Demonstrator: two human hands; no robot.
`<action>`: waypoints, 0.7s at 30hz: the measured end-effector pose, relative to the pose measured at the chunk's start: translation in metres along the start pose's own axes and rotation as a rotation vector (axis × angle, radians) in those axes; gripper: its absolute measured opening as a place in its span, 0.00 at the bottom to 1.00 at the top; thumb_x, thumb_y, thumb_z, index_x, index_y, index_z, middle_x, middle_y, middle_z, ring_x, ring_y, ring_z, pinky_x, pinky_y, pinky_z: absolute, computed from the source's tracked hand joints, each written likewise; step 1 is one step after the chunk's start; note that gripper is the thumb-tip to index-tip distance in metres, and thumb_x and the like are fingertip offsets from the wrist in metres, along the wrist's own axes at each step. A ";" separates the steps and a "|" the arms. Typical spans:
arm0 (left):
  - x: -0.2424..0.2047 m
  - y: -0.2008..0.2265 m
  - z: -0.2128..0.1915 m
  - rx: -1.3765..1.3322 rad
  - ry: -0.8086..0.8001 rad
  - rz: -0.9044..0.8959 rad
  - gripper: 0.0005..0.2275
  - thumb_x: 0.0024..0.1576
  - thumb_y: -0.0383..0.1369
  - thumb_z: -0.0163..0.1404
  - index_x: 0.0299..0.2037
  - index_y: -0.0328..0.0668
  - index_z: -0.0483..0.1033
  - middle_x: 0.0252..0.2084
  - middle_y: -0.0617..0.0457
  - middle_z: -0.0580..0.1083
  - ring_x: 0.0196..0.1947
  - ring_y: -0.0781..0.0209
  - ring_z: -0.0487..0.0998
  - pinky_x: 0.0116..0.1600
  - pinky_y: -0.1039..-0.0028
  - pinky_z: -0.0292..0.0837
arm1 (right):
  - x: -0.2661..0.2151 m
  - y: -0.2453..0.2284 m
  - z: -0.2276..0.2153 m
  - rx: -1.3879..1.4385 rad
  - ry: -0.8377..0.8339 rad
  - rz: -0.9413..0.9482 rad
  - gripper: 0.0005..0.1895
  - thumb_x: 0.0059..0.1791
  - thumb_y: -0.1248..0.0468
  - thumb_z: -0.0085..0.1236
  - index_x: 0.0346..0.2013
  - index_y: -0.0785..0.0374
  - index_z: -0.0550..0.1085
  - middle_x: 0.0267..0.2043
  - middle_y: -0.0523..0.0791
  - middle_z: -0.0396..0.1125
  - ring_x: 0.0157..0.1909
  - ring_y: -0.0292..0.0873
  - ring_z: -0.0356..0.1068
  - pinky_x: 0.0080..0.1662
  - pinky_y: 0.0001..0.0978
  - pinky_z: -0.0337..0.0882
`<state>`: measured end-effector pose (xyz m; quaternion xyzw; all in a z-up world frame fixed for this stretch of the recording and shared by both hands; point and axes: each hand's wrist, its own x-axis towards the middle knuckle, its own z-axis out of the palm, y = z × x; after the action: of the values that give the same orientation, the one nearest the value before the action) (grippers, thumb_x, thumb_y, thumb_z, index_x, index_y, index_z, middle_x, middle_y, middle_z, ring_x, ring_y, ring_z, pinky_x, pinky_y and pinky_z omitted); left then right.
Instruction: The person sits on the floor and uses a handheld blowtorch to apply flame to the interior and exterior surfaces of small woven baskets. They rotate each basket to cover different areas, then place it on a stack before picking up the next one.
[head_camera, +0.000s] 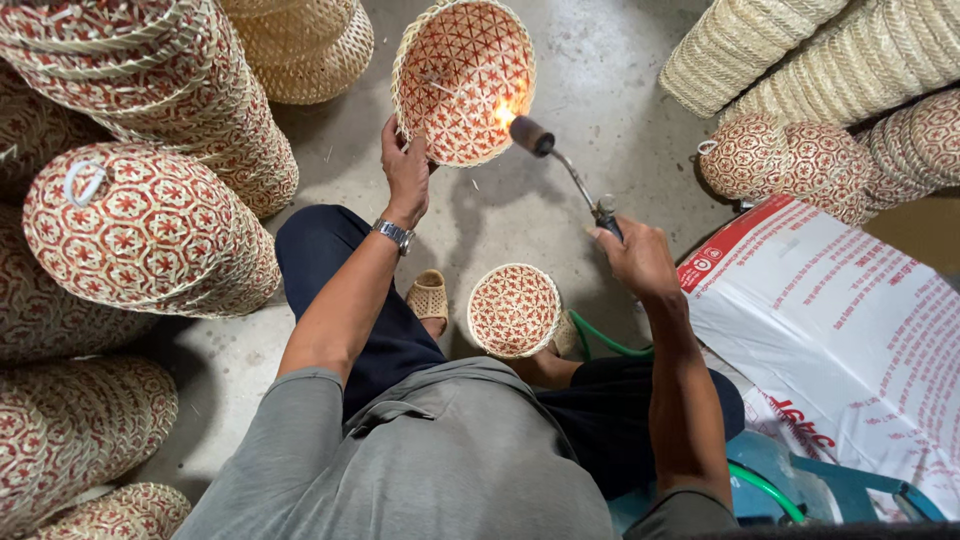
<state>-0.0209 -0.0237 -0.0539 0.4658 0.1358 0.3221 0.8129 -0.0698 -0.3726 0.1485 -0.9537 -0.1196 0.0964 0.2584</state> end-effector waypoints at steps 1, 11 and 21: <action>-0.002 0.004 0.001 -0.008 -0.035 0.015 0.28 0.63 0.31 0.52 0.73 0.35 0.57 0.62 0.41 0.68 0.53 0.57 0.76 0.52 0.67 0.82 | 0.001 -0.001 0.000 0.015 0.043 -0.022 0.19 0.53 0.53 0.56 0.33 0.70 0.74 0.19 0.53 0.65 0.21 0.46 0.66 0.30 0.45 0.65; -0.025 0.033 0.025 0.120 -0.173 -0.221 0.24 0.64 0.34 0.51 0.69 0.37 0.62 0.48 0.47 0.74 0.39 0.61 0.82 0.36 0.67 0.86 | 0.028 -0.004 0.019 0.023 0.127 -0.153 0.21 0.54 0.51 0.56 0.37 0.70 0.74 0.23 0.57 0.66 0.24 0.51 0.67 0.34 0.49 0.67; -0.004 0.053 0.010 0.583 -0.068 0.044 0.16 0.65 0.33 0.50 0.60 0.36 0.69 0.46 0.44 0.79 0.41 0.55 0.81 0.43 0.65 0.79 | -0.044 0.021 -0.009 0.443 -0.006 0.094 0.20 0.52 0.52 0.54 0.24 0.64 0.70 0.17 0.41 0.61 0.18 0.35 0.60 0.22 0.31 0.60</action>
<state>-0.0395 -0.0139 -0.0038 0.6932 0.1851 0.2712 0.6416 -0.1052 -0.4069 0.1504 -0.8780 -0.0518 0.1350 0.4562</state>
